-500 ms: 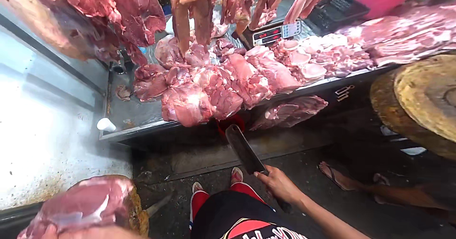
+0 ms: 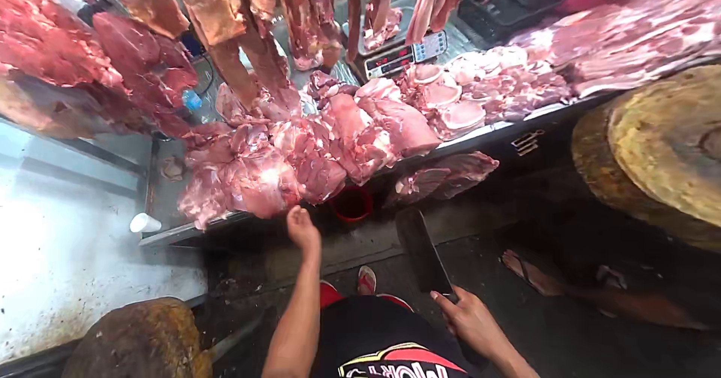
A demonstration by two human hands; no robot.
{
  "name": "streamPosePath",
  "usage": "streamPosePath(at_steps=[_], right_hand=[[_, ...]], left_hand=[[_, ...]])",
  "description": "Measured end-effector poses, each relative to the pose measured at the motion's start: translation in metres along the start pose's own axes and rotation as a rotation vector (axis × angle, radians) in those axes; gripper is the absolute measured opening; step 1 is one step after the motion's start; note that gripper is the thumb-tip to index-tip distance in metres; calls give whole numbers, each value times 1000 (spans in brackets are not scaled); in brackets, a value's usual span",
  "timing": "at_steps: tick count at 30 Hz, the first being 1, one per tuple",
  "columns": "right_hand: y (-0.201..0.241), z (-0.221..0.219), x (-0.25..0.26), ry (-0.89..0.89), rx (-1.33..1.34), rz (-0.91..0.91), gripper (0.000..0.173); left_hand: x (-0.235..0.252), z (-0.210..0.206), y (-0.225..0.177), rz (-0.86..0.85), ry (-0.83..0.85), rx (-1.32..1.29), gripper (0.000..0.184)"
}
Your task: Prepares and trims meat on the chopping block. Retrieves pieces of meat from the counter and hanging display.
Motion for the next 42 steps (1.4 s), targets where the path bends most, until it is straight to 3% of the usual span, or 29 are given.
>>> streamPosePath(at_steps=[2, 6, 9, 12, 15, 19, 21, 24, 27, 31, 33, 35, 37, 40, 42], right_hand=[[-9, 14, 4, -29, 23, -49, 28], [-6, 34, 22, -22, 90, -100, 29], [6, 34, 45, -2, 95, -118, 32], [30, 29, 66, -6, 177, -138, 31], [50, 32, 87, -8, 204, -137, 34], [71, 58, 110, -41, 102, -135, 41], [88, 79, 118, -44, 122, -146, 42], [120, 104, 140, -28, 451, -158, 28], [163, 125, 206, 53, 870, -210, 23], [230, 171, 360, 129, 945, -24, 26], [272, 195, 438, 137, 936, 51, 24], [316, 214, 506, 144, 956, 73, 24], [354, 225, 565, 165, 1010, 78, 25], [405, 229, 628, 194, 1026, 111, 28], [433, 224, 654, 198, 980, 116, 27]], left_hand=[[-29, -17, 0, -48, 135, 76, 28], [-3, -28, -37, -383, 278, 182, 24], [32, -49, -57, -392, 244, 113, 24], [60, -100, -86, -401, 245, 72, 26], [87, -184, -121, -429, 396, 163, 48], [148, -340, -171, -398, 560, 321, 80], [185, -422, -197, -405, 552, 298, 74], [240, -528, -222, -395, 378, 133, 58], [290, -598, -225, -400, 384, 91, 74], [326, -661, -222, -477, 303, 150, 89], [311, -665, -244, -413, 323, 207, 83], [279, -648, -294, -270, 445, 321, 73], [266, -645, -309, -273, 386, 293, 61], [286, -656, -292, -277, 387, 360, 47], [323, -676, -244, -338, 363, 256, 44]])
Point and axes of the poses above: each hand's wrist, its own x-axis towards the middle knuckle, its own z-axis out of the back of the hand, y = z × x, the point moved 3 cm from there along x, towards the middle knuckle, and after that the axes turned 6 degrees about -y, right-handed, at the moved point
